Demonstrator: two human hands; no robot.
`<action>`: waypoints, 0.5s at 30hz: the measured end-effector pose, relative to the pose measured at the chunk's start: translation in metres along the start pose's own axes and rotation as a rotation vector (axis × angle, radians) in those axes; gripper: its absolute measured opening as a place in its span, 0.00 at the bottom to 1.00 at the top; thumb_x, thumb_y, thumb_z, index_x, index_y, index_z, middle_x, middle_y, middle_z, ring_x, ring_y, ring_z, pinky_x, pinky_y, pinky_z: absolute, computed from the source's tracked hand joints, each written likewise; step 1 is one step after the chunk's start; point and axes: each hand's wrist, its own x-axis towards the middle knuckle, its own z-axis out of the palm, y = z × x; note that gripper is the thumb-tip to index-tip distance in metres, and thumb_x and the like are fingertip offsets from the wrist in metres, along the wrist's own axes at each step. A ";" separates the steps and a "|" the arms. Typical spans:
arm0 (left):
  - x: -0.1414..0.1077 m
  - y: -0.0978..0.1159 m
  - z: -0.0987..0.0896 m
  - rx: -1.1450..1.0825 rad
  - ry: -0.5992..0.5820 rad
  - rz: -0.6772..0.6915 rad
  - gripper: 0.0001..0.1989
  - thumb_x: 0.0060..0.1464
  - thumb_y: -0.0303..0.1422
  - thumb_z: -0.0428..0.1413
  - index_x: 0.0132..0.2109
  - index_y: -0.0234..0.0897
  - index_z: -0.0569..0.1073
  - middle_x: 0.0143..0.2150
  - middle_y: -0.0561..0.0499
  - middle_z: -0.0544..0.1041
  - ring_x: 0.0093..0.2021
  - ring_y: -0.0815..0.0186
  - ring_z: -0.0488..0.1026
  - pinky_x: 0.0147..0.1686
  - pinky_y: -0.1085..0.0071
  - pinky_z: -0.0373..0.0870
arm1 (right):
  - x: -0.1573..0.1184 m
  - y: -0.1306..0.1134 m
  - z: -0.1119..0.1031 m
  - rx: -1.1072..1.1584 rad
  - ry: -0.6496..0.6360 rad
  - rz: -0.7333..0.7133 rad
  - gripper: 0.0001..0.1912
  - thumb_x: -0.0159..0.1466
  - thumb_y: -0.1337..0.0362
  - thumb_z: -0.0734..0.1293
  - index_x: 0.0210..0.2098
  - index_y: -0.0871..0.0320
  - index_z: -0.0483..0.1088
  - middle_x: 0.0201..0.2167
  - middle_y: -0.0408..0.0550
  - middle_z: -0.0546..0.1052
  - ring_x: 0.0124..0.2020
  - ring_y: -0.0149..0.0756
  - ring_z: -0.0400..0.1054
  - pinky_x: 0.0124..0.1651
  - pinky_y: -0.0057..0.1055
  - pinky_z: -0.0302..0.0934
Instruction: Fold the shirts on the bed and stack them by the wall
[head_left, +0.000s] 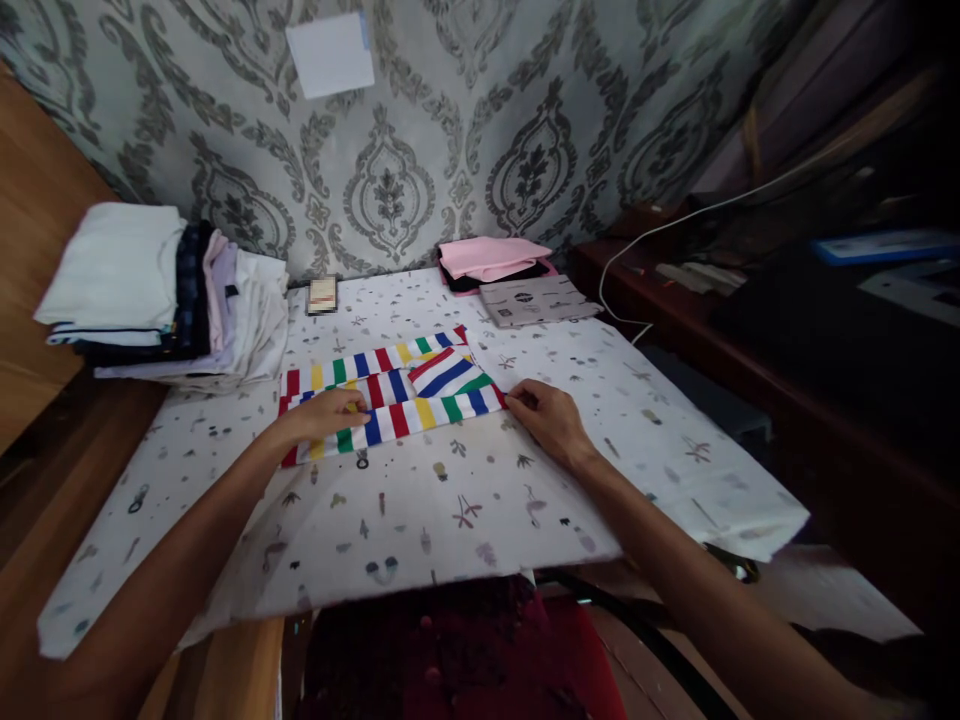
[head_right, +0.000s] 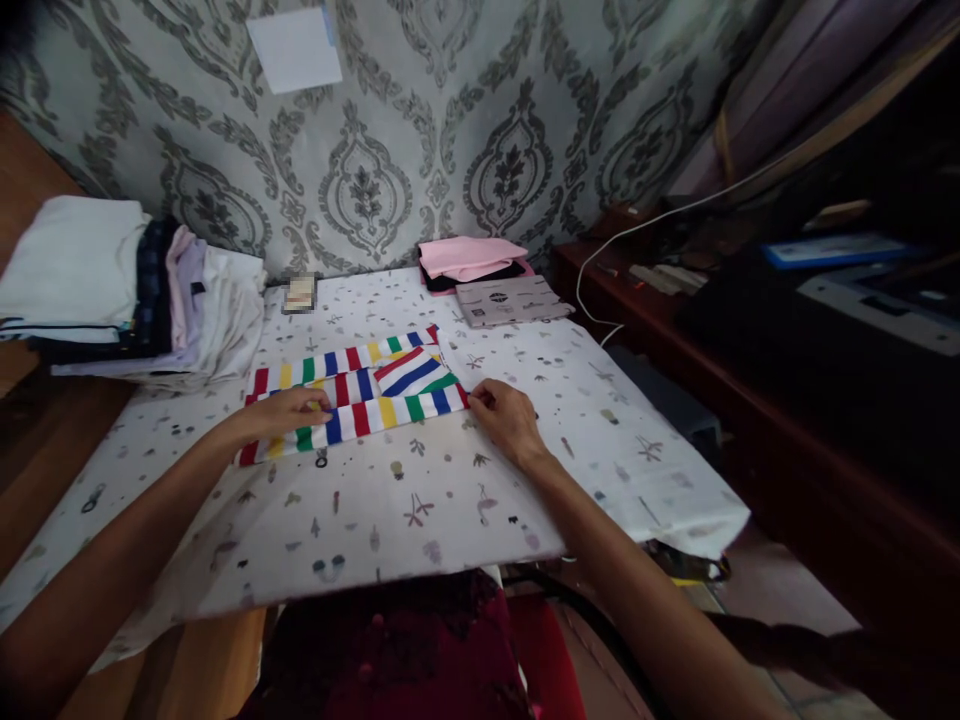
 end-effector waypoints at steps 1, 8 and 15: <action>-0.004 -0.006 -0.001 -0.006 0.017 -0.024 0.23 0.50 0.54 0.52 0.41 0.40 0.75 0.44 0.46 0.78 0.42 0.57 0.73 0.40 0.67 0.68 | 0.000 0.000 0.000 -0.001 0.004 -0.001 0.08 0.59 0.59 0.64 0.29 0.55 0.73 0.25 0.44 0.76 0.27 0.35 0.66 0.34 0.33 0.58; -0.041 -0.032 -0.005 -0.080 0.121 -0.133 0.17 0.47 0.48 0.56 0.37 0.40 0.73 0.30 0.51 0.76 0.33 0.60 0.72 0.30 0.70 0.63 | -0.001 0.000 0.001 -0.012 0.015 -0.016 0.10 0.58 0.56 0.64 0.29 0.55 0.73 0.24 0.44 0.75 0.26 0.36 0.65 0.33 0.33 0.58; -0.080 -0.030 0.007 0.230 0.472 -0.335 0.15 0.59 0.44 0.50 0.47 0.43 0.72 0.40 0.47 0.79 0.41 0.54 0.75 0.39 0.64 0.68 | -0.006 -0.012 -0.003 -0.025 0.066 -0.058 0.12 0.59 0.55 0.64 0.34 0.55 0.74 0.24 0.45 0.76 0.26 0.37 0.67 0.32 0.33 0.60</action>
